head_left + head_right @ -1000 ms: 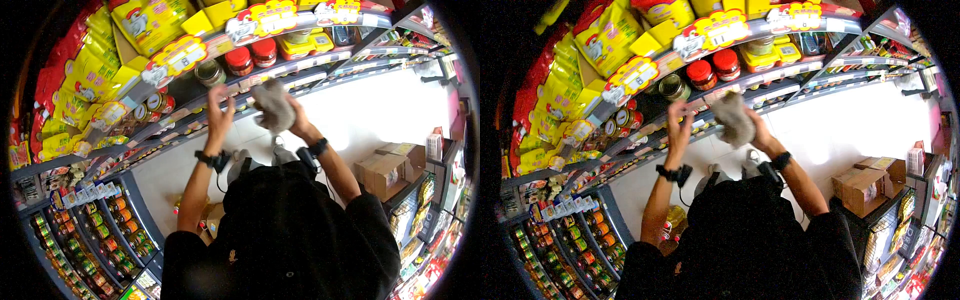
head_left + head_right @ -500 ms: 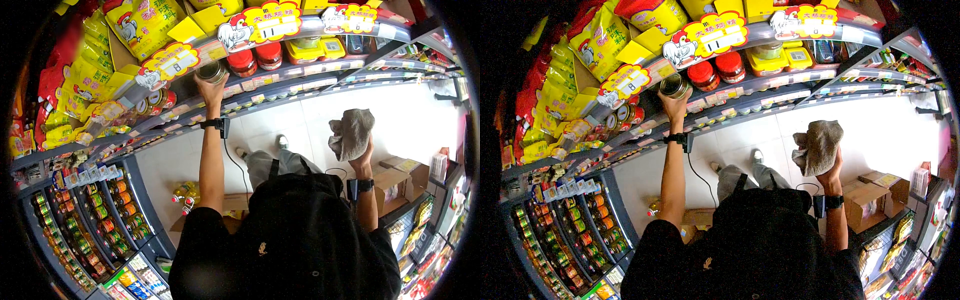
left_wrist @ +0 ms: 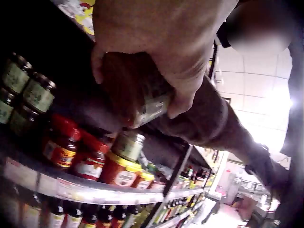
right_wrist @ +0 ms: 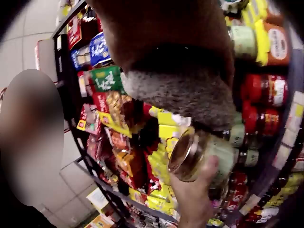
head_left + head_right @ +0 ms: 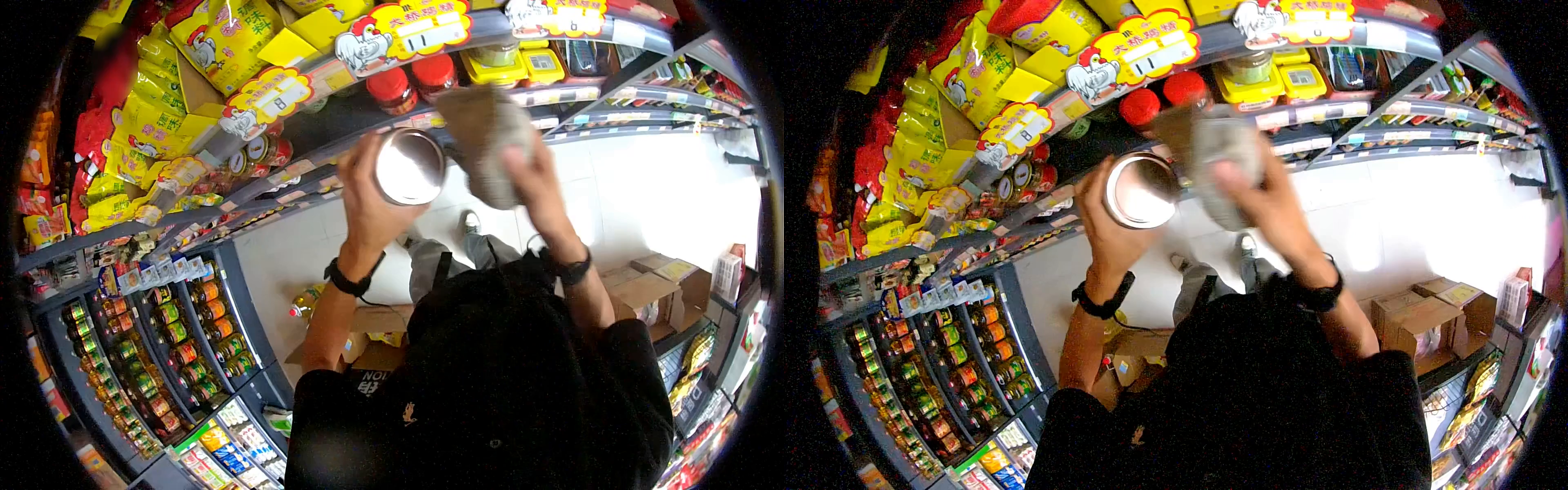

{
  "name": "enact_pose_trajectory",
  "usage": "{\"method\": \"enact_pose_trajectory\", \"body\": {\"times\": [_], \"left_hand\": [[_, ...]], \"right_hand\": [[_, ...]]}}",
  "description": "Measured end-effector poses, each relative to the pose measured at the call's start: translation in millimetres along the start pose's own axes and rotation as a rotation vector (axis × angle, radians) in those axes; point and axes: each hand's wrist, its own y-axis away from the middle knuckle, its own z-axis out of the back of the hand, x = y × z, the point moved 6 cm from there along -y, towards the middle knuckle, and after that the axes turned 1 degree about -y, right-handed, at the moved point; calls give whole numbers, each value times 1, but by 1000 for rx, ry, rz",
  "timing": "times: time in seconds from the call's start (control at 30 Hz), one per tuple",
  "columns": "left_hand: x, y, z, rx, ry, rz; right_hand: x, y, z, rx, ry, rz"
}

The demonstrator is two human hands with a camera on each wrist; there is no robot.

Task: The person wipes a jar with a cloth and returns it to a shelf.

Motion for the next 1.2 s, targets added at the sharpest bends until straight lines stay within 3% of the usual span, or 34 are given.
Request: {"method": "enact_pose_trajectory", "body": {"times": [0.03,0.07,0.1,0.23,0.3,0.43,0.5,0.57,0.67,0.7,0.73,0.83,0.9,0.93,0.97,1.03,1.1,1.13,1.17,1.2], "left_hand": [[-19,-4,-5,20,36,-48],[-44,-16,-9,132,-10,-59],[-31,-2,-21,132,87,9],[-35,-5,-16,124,-84,4],[-40,-10,-15,70,-86,-97],[-55,-10,-25,154,-107,-160],[-49,-15,-33,181,-48,43],[-47,-16,-46,275,-47,22],[-57,-13,-52,251,-60,38],[-65,-18,-51,236,-39,-67],[-73,-21,-50,219,-20,-177],[-73,-19,-51,254,-4,-85],[-75,-15,-43,248,83,-162],[-77,-14,-35,229,150,-102],[-79,-14,-29,228,162,-57],[-75,-14,-27,168,485,40],[-92,-29,-20,182,476,30],[-96,-30,-21,187,473,56],[-99,-29,-22,199,473,82],[-108,-33,-22,160,456,1]], "right_hand": [[3,-5,-21,-7,174,17],[23,-7,-39,-101,485,234],[40,-2,-56,-194,795,446],[40,-6,-52,-299,746,437],[38,-20,-42,-337,763,263],[-2,-60,-6,-152,375,-117],[2,-36,-9,-146,388,79],[28,-4,-26,-268,822,403],[37,-3,-13,-383,863,364],[40,-9,-5,-422,877,328],[34,-26,8,-382,832,196],[18,-41,24,-221,563,87],[-12,-48,46,-166,109,-111],[6,-39,44,-50,-165,-113],[11,-31,46,-53,-334,-94],[28,-8,41,-52,-543,-81],[18,13,29,25,-303,151],[43,28,7,-19,-119,425],[48,32,3,-110,-195,410],[44,30,6,-85,-234,370]]}}
